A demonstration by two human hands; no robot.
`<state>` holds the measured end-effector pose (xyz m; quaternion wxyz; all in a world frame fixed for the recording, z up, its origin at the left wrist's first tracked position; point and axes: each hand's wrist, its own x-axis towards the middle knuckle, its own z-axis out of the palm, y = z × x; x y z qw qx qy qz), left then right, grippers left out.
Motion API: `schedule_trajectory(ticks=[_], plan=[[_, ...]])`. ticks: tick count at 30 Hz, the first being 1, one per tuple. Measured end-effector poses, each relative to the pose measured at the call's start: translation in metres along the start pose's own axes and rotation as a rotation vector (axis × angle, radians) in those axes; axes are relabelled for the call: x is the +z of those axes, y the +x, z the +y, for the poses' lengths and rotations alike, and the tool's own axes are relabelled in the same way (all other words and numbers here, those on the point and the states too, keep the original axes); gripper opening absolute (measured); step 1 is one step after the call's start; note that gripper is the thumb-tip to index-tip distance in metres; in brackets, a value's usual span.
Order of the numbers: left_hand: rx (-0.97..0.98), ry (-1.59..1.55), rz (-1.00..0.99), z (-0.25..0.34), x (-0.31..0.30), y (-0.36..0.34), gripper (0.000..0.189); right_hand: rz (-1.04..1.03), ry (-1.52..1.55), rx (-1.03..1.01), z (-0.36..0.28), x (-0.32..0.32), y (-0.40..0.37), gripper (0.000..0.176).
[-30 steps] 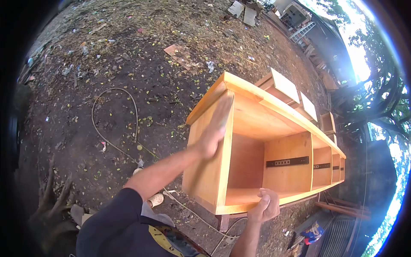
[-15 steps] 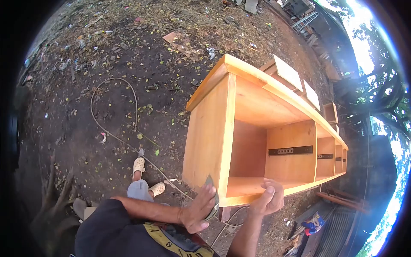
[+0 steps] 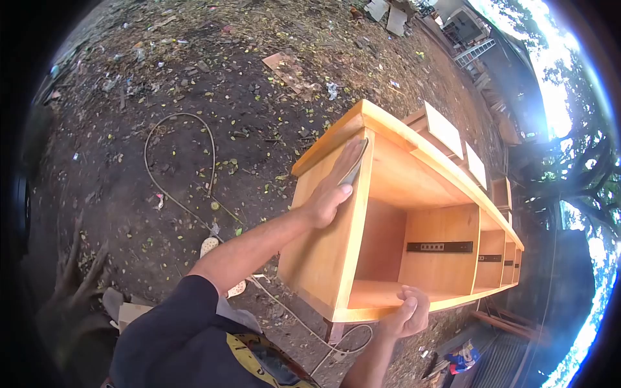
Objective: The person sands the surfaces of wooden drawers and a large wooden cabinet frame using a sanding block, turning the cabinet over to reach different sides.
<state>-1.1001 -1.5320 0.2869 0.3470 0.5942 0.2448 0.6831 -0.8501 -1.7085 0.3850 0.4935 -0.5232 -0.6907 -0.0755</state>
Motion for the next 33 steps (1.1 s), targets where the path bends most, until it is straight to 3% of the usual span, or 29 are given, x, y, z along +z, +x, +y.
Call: schedule_trajectory(ticks=[3,6,11,13,16,19,26,33], plan=[[0.003,0.036,0.033,-0.020,-0.003,0.000,0.084,-0.003,-0.006,-0.008,0.000,0.000,0.000,0.031],[-0.117,-0.020,0.096,-0.039,-0.003,-0.022,0.084,-0.005,-0.053,0.007,-0.004,0.001,0.002,0.035],[-0.535,-0.018,0.150,-0.120,-0.017,-0.099,0.082,-0.026,-0.021,0.003,-0.003,0.001,0.001,0.033],[-0.731,-0.053,0.258,-0.184,-0.013,-0.143,0.069,-0.029,-0.047,0.007,-0.007,0.001,0.001,0.033],[-0.975,-0.152,0.369,-0.224,-0.015,-0.177,0.060,-0.038,-0.059,-0.003,-0.005,-0.001,0.001,0.033],[-1.049,-0.266,0.221,-0.226,-0.026,-0.177,0.079,-0.041,-0.048,-0.001,-0.004,-0.002,0.002,0.033],[-0.515,0.044,0.179,-0.135,-0.001,-0.095,0.079,-0.037,-0.049,0.004,-0.007,-0.002,0.002,0.034],[-0.073,0.090,0.089,0.025,0.017,0.023,0.087,-0.026,-0.074,0.023,-0.007,0.000,0.002,0.034]])
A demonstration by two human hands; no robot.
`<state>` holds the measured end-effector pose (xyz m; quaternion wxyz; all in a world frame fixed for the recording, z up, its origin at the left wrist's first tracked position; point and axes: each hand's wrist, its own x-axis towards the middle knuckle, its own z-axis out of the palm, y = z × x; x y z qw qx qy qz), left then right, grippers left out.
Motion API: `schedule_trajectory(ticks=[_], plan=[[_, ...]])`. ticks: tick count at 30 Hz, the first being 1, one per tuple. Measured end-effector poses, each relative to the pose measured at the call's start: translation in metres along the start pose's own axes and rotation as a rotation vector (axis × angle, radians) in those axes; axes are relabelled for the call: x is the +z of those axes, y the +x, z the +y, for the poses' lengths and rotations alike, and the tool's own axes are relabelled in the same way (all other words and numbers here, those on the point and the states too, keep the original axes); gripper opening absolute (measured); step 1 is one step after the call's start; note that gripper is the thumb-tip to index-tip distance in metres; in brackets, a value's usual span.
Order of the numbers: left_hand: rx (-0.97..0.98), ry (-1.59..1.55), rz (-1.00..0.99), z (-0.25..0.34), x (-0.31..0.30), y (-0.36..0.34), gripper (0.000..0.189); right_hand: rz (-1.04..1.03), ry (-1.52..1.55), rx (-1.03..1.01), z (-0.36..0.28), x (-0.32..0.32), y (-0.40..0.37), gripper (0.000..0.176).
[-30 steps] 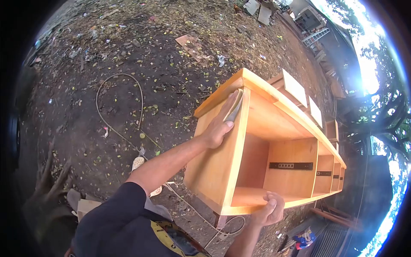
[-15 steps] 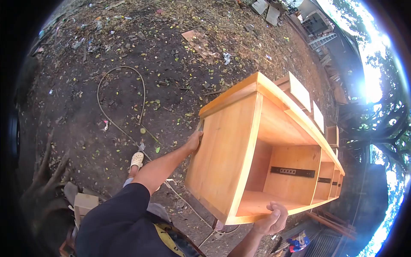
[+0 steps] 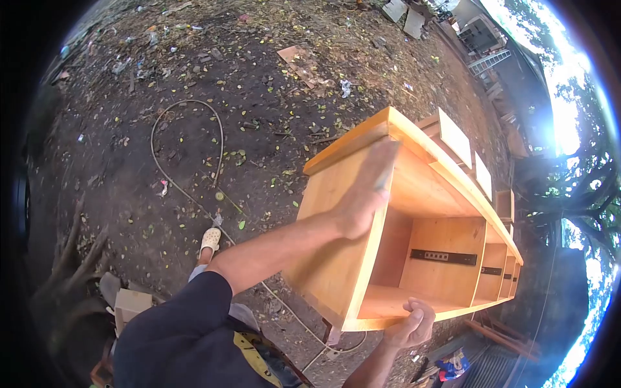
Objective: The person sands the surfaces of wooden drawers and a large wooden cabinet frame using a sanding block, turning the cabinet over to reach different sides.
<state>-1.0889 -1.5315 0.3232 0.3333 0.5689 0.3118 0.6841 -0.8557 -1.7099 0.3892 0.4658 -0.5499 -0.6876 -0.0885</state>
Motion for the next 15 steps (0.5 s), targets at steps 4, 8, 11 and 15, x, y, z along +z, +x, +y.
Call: schedule_trajectory(ticks=[4,8,11,15], plan=[[0.036,0.024,-0.014,-0.009,0.001,-0.037,0.083,0.002,0.003,-0.013,0.002,0.001,0.001,0.034],[-0.391,-0.126,0.110,-0.149,-0.012,-0.132,0.079,0.010,-0.009,0.005,0.000,0.000,-0.001,0.035],[-0.709,-0.316,0.243,-0.237,-0.012,-0.206,0.079,0.010,0.015,0.006,0.004,-0.001,-0.001,0.035],[-0.560,-0.202,0.159,-0.117,0.003,-0.205,0.081,-0.007,0.021,0.006,0.007,-0.001,-0.002,0.034]])
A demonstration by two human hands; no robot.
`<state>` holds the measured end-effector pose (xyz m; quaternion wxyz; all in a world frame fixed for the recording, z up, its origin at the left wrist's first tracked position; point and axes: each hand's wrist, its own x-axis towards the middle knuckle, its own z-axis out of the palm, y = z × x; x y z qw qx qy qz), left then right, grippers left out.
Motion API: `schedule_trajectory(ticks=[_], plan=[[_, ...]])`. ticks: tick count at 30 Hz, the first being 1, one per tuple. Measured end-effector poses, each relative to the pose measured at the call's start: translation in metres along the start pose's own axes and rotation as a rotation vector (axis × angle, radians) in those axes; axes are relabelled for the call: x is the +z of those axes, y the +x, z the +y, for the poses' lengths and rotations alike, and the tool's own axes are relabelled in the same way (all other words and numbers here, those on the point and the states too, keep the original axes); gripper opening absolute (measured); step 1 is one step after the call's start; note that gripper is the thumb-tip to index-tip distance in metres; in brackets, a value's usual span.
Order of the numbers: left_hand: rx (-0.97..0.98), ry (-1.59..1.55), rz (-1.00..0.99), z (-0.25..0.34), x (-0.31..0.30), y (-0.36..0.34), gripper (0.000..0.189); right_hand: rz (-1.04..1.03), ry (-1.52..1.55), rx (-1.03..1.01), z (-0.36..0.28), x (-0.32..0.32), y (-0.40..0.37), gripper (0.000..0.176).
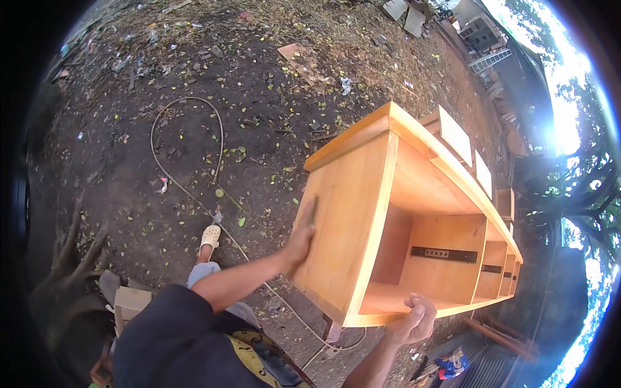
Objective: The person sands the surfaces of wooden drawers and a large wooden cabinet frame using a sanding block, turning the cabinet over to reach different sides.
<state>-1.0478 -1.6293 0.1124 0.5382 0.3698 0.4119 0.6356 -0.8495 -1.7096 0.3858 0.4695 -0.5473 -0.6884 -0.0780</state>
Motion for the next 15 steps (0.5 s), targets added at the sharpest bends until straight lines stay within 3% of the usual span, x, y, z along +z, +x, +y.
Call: schedule_trajectory(ticks=[4,7,10,15], plan=[[0.496,0.141,-0.264,0.159,0.039,-0.028,0.087,0.010,0.014,0.011,-0.005,0.002,0.000,0.033],[0.490,0.131,-0.314,0.193,0.044,-0.064,0.086,0.017,0.027,0.024,-0.005,0.001,-0.001,0.031],[0.381,0.131,-0.225,0.121,0.030,-0.122,0.083,0.029,0.039,-0.001,-0.001,0.003,0.002,0.031],[-0.242,-0.113,0.060,-0.053,-0.011,-0.106,0.075,0.041,0.045,-0.016,-0.006,0.004,0.002,0.030]])
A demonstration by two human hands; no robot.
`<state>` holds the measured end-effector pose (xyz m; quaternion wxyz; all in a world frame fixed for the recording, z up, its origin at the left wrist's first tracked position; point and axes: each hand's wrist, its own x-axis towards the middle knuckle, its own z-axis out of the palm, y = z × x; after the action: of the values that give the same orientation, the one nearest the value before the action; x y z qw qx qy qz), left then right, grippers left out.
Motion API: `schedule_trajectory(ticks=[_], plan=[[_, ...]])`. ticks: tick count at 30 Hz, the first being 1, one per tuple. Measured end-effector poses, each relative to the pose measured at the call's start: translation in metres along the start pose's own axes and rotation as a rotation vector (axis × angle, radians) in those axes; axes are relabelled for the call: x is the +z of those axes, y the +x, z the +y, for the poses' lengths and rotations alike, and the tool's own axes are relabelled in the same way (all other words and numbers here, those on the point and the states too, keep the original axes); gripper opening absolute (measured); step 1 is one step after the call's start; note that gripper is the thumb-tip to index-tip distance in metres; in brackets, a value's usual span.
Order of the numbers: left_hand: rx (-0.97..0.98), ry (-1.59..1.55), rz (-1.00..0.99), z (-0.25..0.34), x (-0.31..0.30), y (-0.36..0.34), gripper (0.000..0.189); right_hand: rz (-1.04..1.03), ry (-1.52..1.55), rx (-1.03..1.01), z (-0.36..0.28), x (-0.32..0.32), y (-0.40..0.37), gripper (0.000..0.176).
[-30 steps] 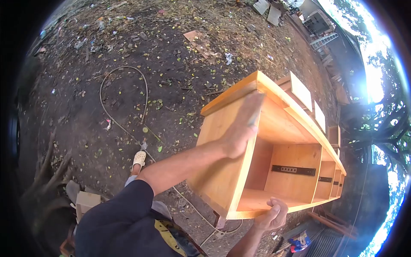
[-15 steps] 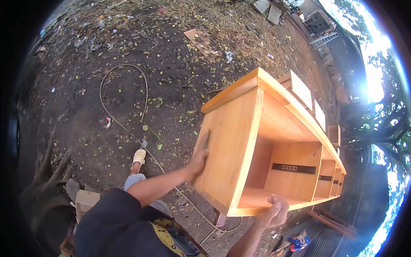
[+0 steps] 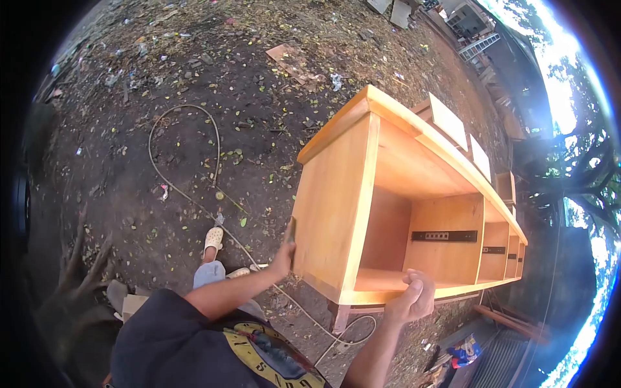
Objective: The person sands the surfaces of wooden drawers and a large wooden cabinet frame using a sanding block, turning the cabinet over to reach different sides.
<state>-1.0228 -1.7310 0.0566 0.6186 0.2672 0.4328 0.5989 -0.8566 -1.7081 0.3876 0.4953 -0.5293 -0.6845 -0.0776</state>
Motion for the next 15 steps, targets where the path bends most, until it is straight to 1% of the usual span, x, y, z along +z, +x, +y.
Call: schedule_trajectory(ticks=[1,2,3,5,9,12,15], plan=[[-0.063,0.004,0.031,-0.013,-0.009,0.018,0.075,-0.002,0.001,-0.017,0.003,-0.001,-0.001,0.030],[-0.083,0.026,0.042,-0.011,-0.012,0.028,0.076,-0.008,-0.002,-0.012,0.001,-0.002,-0.001,0.030],[-0.051,0.055,0.038,-0.010,-0.010,0.025,0.076,-0.011,-0.003,-0.010,-0.001,-0.002,0.000,0.030],[0.092,0.134,-0.012,0.023,0.010,-0.011,0.077,-0.011,0.030,0.000,0.000,-0.001,0.001,0.031],[0.443,0.253,-0.187,0.136,0.051,-0.100,0.078,0.008,0.036,0.026,-0.005,0.000,0.001,0.031],[0.570,0.292,-0.292,0.189,0.076,-0.110,0.082,0.029,0.047,0.088,-0.012,0.001,0.001,0.032],[0.865,0.369,-0.354,0.235,0.102,-0.094,0.083,0.007,0.082,0.081,-0.007,-0.002,0.001,0.030]])
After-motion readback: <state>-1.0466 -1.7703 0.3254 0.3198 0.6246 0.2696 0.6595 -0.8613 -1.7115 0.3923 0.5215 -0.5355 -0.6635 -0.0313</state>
